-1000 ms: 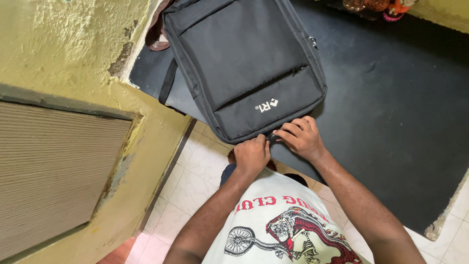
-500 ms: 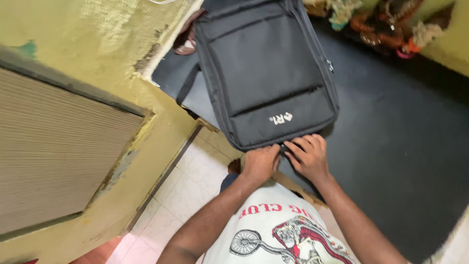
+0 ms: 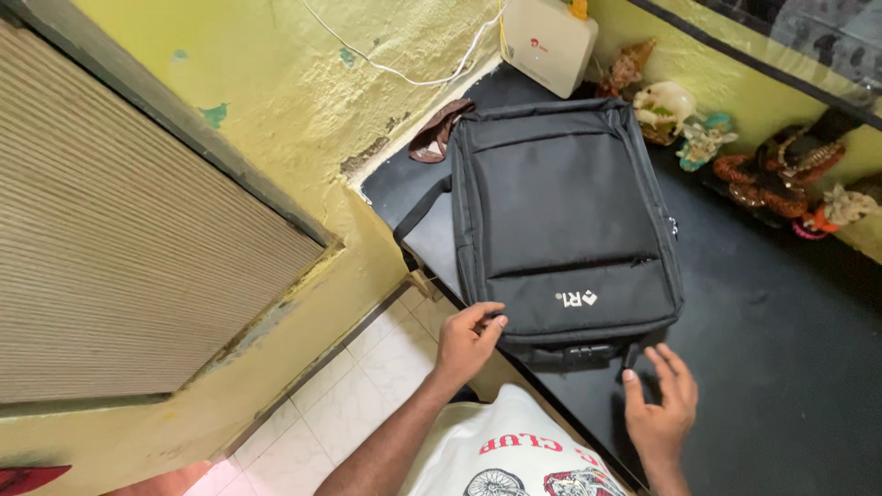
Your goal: The person packs a black backpack with various items from a desk. They place a white charger, a coiled blue and red cable, a white adapter, and a black power adapter into the bag's front pockets. Finally, they place a black laptop into the main compartment and zip the bag closed.
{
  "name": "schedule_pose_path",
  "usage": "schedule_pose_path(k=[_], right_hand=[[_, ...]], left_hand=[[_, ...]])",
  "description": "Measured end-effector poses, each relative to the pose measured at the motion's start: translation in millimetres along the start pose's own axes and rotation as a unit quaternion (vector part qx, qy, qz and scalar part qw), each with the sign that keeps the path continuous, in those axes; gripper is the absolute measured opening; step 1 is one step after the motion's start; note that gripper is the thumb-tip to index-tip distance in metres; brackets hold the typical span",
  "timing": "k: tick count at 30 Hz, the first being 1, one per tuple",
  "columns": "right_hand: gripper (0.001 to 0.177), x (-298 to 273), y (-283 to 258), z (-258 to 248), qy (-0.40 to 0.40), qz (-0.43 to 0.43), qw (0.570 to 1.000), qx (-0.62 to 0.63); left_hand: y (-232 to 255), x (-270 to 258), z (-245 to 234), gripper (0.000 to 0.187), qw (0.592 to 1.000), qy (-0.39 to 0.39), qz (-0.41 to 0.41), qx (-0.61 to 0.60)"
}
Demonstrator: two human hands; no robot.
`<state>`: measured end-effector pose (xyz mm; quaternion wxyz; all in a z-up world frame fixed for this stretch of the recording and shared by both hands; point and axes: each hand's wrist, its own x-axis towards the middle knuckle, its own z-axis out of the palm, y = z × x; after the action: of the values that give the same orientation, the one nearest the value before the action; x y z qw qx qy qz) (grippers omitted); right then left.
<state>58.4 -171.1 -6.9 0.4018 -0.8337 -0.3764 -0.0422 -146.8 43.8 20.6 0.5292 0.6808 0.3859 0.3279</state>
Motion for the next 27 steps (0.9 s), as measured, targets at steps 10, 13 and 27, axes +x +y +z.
schedule_pose_path(k=[10,13,27], right_hand=[[0.052,37,-56,31,-0.017,-0.040,0.997,0.056],[0.056,41,-76,54,-0.066,-0.119,0.990,0.039],[0.093,74,-121,109,-0.168,-0.192,0.958,-0.133]], left_hand=[[11,10,-21,0.026,0.994,0.000,0.080,0.074],[-2,24,-37,0.027,0.995,0.016,0.066,0.070],[-44,200,-42,0.110,0.935,-0.172,-0.270,-0.154]])
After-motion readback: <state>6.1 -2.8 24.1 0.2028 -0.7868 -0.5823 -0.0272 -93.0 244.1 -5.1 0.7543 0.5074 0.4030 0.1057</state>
